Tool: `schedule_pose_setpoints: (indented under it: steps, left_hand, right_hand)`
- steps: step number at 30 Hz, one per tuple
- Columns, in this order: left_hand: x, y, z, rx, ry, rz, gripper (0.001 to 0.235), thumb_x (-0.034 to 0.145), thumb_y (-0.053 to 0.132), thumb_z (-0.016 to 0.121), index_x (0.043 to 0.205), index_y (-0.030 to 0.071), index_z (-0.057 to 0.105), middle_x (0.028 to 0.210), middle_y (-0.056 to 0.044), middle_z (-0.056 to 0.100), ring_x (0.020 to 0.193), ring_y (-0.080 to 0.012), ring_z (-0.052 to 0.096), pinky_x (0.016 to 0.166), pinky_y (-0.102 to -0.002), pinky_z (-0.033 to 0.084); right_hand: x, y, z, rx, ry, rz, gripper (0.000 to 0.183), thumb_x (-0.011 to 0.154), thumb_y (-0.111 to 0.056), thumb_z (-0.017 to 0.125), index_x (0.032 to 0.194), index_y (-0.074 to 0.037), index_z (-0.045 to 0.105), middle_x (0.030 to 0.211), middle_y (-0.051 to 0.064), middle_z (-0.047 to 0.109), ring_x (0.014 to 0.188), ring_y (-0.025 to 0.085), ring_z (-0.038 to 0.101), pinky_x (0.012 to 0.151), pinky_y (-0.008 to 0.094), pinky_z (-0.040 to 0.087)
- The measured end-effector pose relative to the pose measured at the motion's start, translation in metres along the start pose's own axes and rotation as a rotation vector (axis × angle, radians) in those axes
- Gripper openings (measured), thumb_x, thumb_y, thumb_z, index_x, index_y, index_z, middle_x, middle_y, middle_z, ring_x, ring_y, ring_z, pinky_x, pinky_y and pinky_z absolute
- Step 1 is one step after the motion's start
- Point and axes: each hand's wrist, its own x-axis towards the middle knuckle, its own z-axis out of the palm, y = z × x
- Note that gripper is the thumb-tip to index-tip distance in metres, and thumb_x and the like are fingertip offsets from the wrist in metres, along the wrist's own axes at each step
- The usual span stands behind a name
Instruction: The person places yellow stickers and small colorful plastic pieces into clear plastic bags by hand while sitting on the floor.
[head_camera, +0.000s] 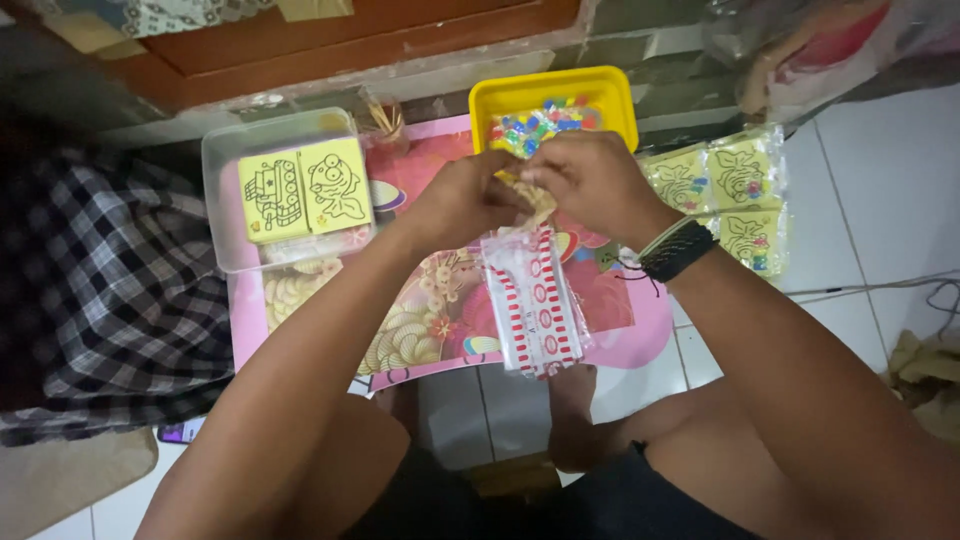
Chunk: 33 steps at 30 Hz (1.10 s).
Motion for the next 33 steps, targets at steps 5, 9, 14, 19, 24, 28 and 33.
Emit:
schedule_pose_setpoints:
  steps: [5, 9, 14, 19, 24, 28, 33]
  left_hand:
    - [-0.011, -0.001, -0.010, -0.304, 0.020, 0.002, 0.036, 0.084, 0.006, 0.076, 0.119, 0.008, 0.071, 0.089, -0.008, 0.080, 0.074, -0.0122, 0.077, 0.077, -0.023, 0.061]
    - [-0.025, 0.010, -0.018, -0.308, 0.058, 0.092, 0.049, 0.080, 0.009, 0.084, 0.127, 0.008, 0.068, 0.089, -0.007, 0.077, 0.076, -0.0105, 0.071, 0.078, -0.027, 0.061]
    - [-0.033, 0.004, -0.022, -0.534, 0.030, -0.012, 0.033, 0.086, -0.001, 0.071, 0.119, -0.004, 0.066, 0.092, -0.017, 0.077, 0.077, -0.0196, 0.077, 0.069, -0.027, 0.064]
    - [-0.055, -0.002, -0.043, -0.401, 0.091, 0.007, 0.021, 0.082, 0.005, 0.073, 0.103, 0.006, 0.074, 0.079, -0.007, 0.077, 0.065, -0.0111, 0.070, 0.062, -0.026, 0.062]
    - [-0.080, -0.007, -0.065, -0.372, 0.165, 0.032, 0.020, 0.076, 0.005, 0.077, 0.096, 0.008, 0.076, 0.067, -0.006, 0.074, 0.054, -0.0110, 0.067, 0.056, -0.023, 0.057]
    - [-0.100, -0.022, -0.078, -0.321, 0.307, -0.012, 0.013, 0.078, 0.009, 0.080, 0.090, 0.009, 0.076, 0.065, -0.005, 0.072, 0.056, -0.0117, 0.066, 0.058, -0.024, 0.057]
    - [-0.129, -0.060, -0.091, 0.028, 0.601, 0.013, 0.022, 0.078, 0.025, 0.086, 0.096, 0.019, 0.075, 0.075, -0.001, 0.074, 0.072, -0.0186, 0.075, 0.070, -0.034, 0.059]
  right_hand:
    - [0.002, -0.024, -0.028, 0.254, 0.063, 0.180, 0.007, 0.096, -0.006, 0.075, 0.102, -0.010, 0.077, 0.078, 0.006, 0.072, 0.076, 0.017, 0.067, 0.073, 0.034, 0.054]
    - [0.005, -0.037, -0.029, 0.364, 0.078, 0.250, 0.008, 0.100, -0.001, 0.070, 0.105, -0.004, 0.075, 0.072, 0.006, 0.068, 0.063, 0.013, 0.059, 0.066, 0.027, 0.052]
    - [0.017, -0.050, -0.027, 0.441, 0.101, 0.240, 0.009, 0.101, -0.001, 0.068, 0.109, -0.001, 0.072, 0.073, 0.008, 0.068, 0.072, 0.009, 0.060, 0.068, 0.024, 0.052]
    - [0.029, -0.069, -0.025, 0.490, 0.053, 0.230, 0.009, 0.101, 0.001, 0.067, 0.108, 0.000, 0.072, 0.078, 0.008, 0.069, 0.076, 0.010, 0.063, 0.074, 0.025, 0.055]
    - [0.050, -0.088, -0.012, 0.570, 0.068, 0.190, 0.007, 0.100, -0.001, 0.069, 0.107, 0.000, 0.071, 0.073, 0.005, 0.066, 0.070, 0.006, 0.062, 0.068, 0.020, 0.053]
    - [0.065, -0.112, -0.006, 0.528, 0.047, 0.105, 0.006, 0.100, -0.002, 0.071, 0.106, -0.002, 0.073, 0.077, 0.004, 0.067, 0.075, 0.007, 0.059, 0.073, 0.022, 0.051]
    - [0.087, -0.124, 0.018, 0.343, -0.019, -0.153, 0.008, 0.093, -0.008, 0.079, 0.100, -0.006, 0.075, 0.104, 0.014, 0.070, 0.104, 0.029, 0.067, 0.097, 0.043, 0.048]
